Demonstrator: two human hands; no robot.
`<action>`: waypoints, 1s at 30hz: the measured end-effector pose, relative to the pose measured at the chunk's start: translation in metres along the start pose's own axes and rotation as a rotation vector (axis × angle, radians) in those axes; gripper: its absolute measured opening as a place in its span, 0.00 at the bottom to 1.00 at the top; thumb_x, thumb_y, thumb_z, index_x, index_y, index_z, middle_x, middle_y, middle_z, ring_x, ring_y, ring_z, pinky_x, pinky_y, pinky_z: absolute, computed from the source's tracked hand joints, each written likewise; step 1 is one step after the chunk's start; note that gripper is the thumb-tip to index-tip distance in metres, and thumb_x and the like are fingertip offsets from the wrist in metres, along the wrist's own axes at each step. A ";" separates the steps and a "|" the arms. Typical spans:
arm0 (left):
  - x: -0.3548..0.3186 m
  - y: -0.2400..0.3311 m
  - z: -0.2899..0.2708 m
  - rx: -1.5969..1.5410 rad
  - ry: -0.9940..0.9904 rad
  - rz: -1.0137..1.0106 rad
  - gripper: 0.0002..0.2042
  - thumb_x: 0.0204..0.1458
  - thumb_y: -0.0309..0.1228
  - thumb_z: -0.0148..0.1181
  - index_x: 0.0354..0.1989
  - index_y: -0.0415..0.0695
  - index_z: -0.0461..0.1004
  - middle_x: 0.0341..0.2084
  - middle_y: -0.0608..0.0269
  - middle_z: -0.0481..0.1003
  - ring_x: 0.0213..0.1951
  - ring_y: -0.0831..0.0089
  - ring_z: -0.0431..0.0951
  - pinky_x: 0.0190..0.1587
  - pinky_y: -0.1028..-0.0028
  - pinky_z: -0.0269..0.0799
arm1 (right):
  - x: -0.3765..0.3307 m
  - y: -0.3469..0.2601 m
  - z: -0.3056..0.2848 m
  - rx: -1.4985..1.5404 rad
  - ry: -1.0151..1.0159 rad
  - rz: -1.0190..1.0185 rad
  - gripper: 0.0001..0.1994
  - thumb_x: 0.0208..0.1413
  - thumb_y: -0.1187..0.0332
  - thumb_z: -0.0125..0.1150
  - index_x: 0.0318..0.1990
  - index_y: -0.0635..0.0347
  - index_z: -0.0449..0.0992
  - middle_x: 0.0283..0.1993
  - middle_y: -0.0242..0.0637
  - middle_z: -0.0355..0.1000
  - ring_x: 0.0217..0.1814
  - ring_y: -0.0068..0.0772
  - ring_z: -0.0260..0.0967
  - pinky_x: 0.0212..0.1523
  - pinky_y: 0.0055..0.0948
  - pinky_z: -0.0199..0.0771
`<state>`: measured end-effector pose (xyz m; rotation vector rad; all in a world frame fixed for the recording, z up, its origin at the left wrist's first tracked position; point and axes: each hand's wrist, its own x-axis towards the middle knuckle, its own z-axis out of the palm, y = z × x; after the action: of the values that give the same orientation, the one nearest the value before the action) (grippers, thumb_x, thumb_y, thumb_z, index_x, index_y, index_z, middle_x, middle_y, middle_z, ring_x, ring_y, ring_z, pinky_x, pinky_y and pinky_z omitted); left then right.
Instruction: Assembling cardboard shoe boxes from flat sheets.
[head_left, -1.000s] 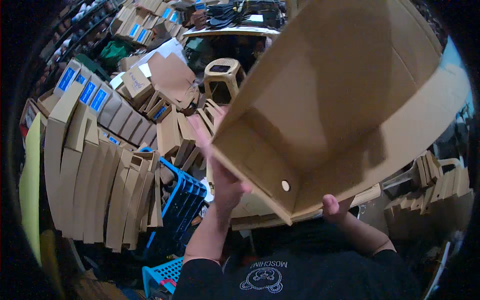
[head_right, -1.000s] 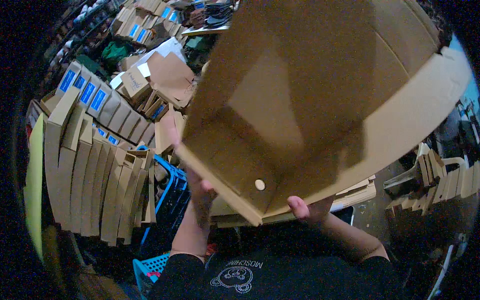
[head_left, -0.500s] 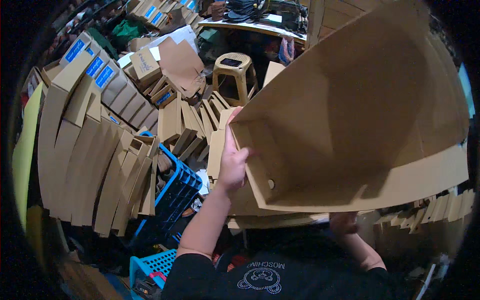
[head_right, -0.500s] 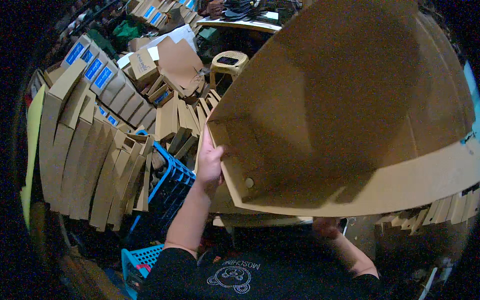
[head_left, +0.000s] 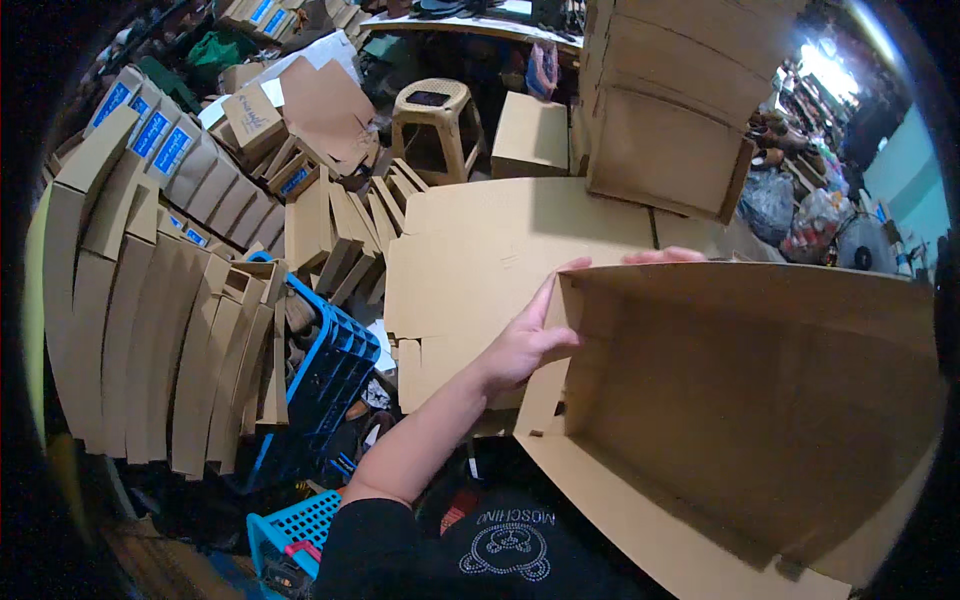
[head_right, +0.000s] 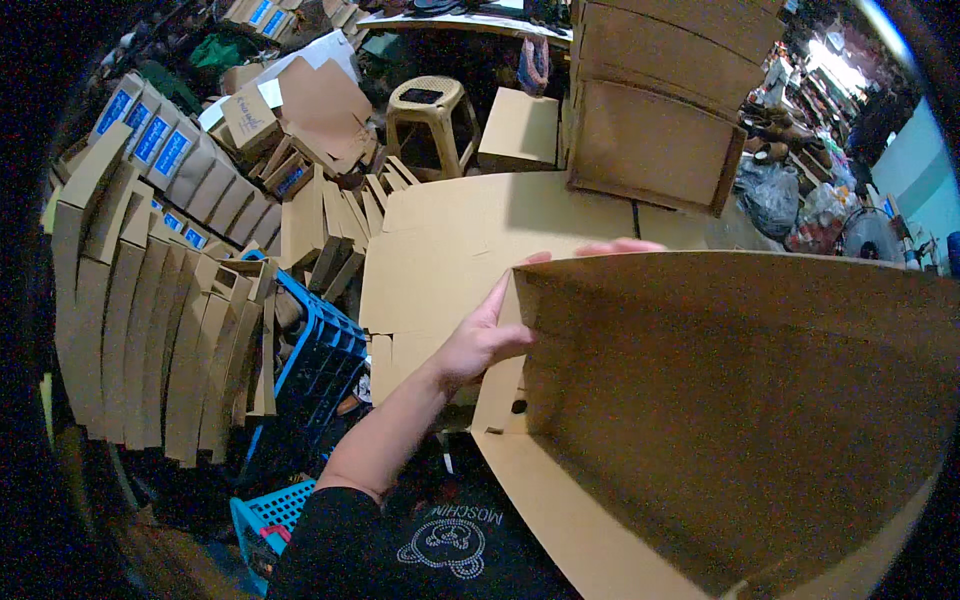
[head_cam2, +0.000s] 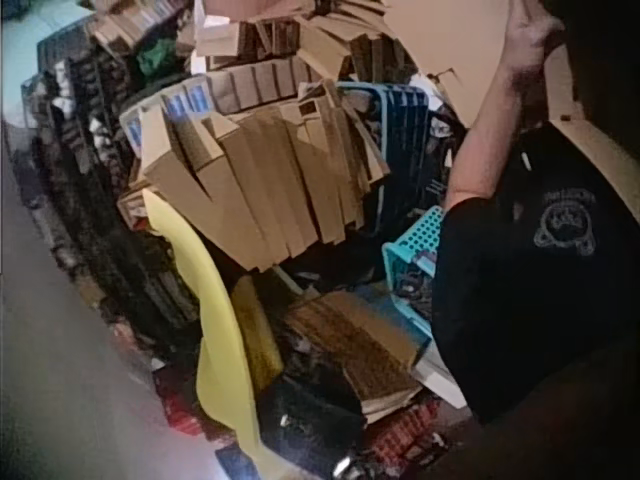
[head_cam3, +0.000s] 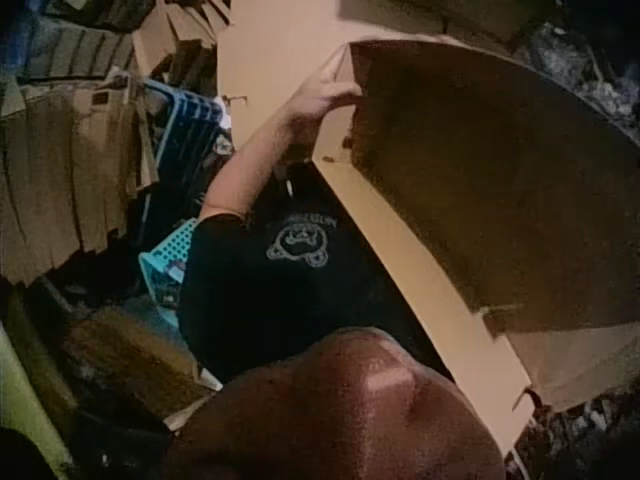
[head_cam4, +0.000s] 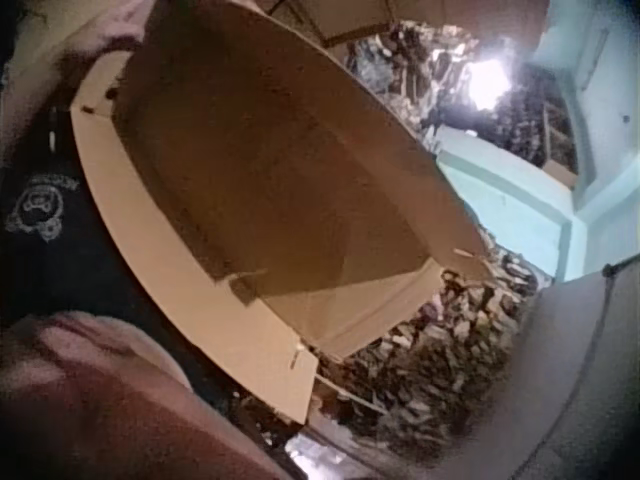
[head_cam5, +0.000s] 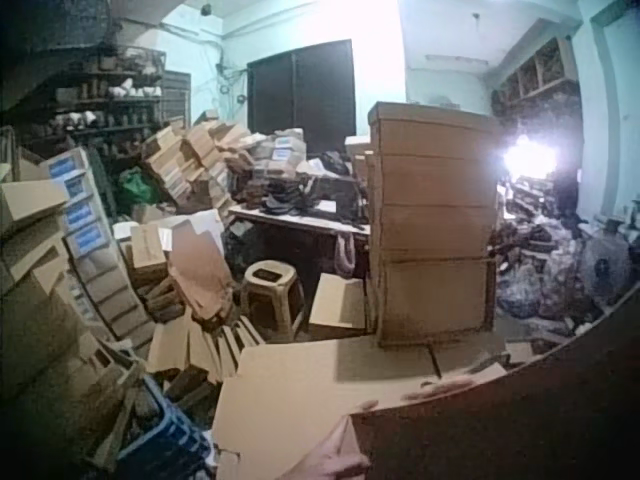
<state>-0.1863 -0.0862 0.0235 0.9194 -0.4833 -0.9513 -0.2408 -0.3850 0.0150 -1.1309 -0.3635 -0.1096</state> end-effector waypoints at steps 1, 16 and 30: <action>0.004 -0.005 0.000 -0.003 -0.007 -0.010 0.44 0.51 0.17 0.54 0.77 0.51 0.41 0.68 0.62 0.59 0.66 0.70 0.64 0.64 0.70 0.65 | 0.005 -0.006 -0.002 -0.003 -0.066 0.003 0.46 0.60 0.27 0.33 0.62 0.66 0.66 0.62 0.55 0.65 0.71 0.54 0.56 0.72 0.52 0.52; -0.004 0.010 -0.029 0.407 0.033 -0.155 0.25 0.67 0.45 0.46 0.69 0.47 0.62 0.44 0.68 0.72 0.38 0.83 0.71 0.37 0.80 0.70 | 0.051 0.015 0.059 0.043 -0.688 -0.045 0.53 0.55 0.20 0.21 0.40 0.70 0.74 0.42 0.45 0.70 0.56 0.46 0.63 0.62 0.49 0.57; 0.003 -0.003 -0.033 0.896 0.347 0.196 0.19 0.57 0.34 0.66 0.53 0.43 0.68 0.42 0.64 0.74 0.45 0.77 0.74 0.45 0.75 0.71 | 0.052 0.017 0.058 0.169 -0.638 -0.036 0.50 0.48 0.15 0.26 0.38 0.62 0.68 0.36 0.37 0.65 0.52 0.42 0.62 0.59 0.43 0.58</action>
<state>-0.1631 -0.0749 0.0032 1.7678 -0.6978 -0.3475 -0.2004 -0.3202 0.0396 -0.9712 -0.9417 0.2546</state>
